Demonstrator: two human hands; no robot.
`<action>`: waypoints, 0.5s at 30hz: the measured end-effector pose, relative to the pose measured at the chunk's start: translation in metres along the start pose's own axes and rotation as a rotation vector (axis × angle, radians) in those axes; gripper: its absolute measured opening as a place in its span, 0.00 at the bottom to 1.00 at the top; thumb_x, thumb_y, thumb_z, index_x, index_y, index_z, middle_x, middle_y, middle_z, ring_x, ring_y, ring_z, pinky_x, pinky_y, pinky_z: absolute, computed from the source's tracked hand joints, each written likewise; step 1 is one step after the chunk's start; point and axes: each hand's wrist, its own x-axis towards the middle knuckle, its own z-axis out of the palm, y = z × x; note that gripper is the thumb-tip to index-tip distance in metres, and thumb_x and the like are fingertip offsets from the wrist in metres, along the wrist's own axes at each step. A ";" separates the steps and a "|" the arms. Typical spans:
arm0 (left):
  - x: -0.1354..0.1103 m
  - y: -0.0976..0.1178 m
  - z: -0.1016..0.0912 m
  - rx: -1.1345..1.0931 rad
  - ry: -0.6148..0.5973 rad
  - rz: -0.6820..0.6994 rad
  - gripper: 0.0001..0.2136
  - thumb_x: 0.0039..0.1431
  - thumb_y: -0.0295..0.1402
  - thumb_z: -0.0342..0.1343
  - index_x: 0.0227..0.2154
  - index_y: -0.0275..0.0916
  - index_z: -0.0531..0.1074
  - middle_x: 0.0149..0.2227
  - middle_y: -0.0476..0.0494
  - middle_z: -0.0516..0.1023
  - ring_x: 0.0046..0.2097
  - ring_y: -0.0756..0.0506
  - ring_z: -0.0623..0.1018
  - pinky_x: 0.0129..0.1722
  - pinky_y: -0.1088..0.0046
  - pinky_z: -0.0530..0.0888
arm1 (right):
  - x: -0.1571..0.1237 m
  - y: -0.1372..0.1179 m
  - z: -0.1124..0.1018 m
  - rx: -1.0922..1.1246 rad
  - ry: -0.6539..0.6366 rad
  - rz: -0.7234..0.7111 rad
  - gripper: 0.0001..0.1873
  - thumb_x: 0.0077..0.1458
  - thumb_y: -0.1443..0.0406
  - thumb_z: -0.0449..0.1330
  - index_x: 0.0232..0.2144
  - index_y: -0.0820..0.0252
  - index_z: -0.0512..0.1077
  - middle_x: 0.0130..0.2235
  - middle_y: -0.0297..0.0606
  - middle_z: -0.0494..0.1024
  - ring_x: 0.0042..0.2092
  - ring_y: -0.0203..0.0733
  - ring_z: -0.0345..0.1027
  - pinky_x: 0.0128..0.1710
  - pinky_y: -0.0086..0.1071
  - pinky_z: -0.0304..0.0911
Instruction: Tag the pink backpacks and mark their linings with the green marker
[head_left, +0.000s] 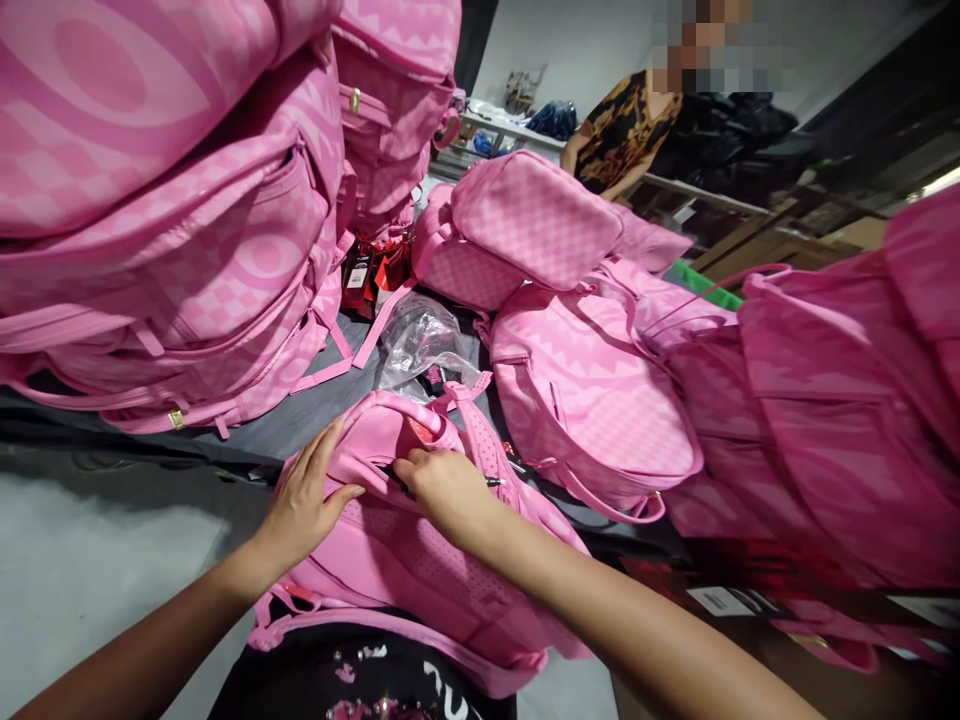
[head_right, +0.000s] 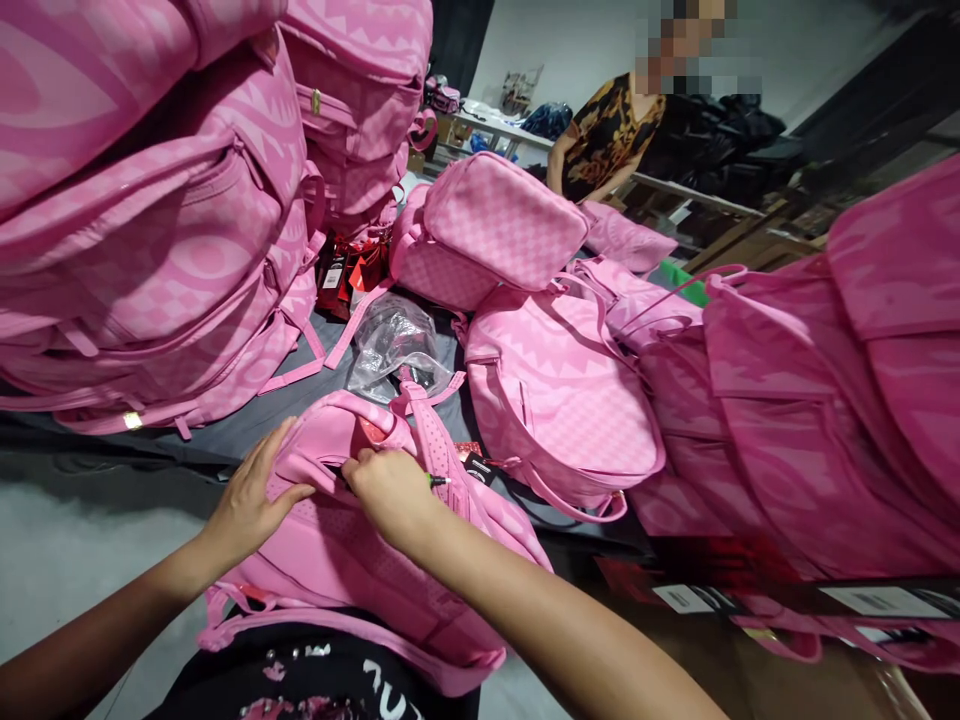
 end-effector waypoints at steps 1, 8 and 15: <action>-0.001 -0.001 0.000 -0.010 0.013 -0.007 0.41 0.62 0.36 0.59 0.71 0.45 0.40 0.65 0.34 0.64 0.64 0.38 0.69 0.61 0.58 0.71 | -0.001 -0.003 -0.003 0.000 0.012 0.008 0.10 0.64 0.71 0.52 0.41 0.62 0.74 0.39 0.42 0.79 0.37 0.45 0.76 0.33 0.32 0.61; -0.002 -0.002 -0.002 -0.024 0.001 0.006 0.37 0.65 0.29 0.53 0.71 0.46 0.40 0.66 0.35 0.64 0.65 0.39 0.68 0.63 0.58 0.71 | 0.028 -0.021 -0.004 0.188 0.158 0.104 0.09 0.64 0.68 0.55 0.43 0.61 0.74 0.39 0.44 0.81 0.38 0.45 0.77 0.33 0.30 0.60; 0.001 -0.001 -0.003 -0.007 0.048 0.065 0.36 0.66 0.32 0.55 0.71 0.44 0.43 0.64 0.34 0.67 0.64 0.40 0.70 0.61 0.59 0.72 | 0.012 -0.015 -0.004 0.196 0.146 0.147 0.11 0.62 0.71 0.52 0.39 0.61 0.75 0.40 0.43 0.80 0.38 0.44 0.76 0.32 0.32 0.59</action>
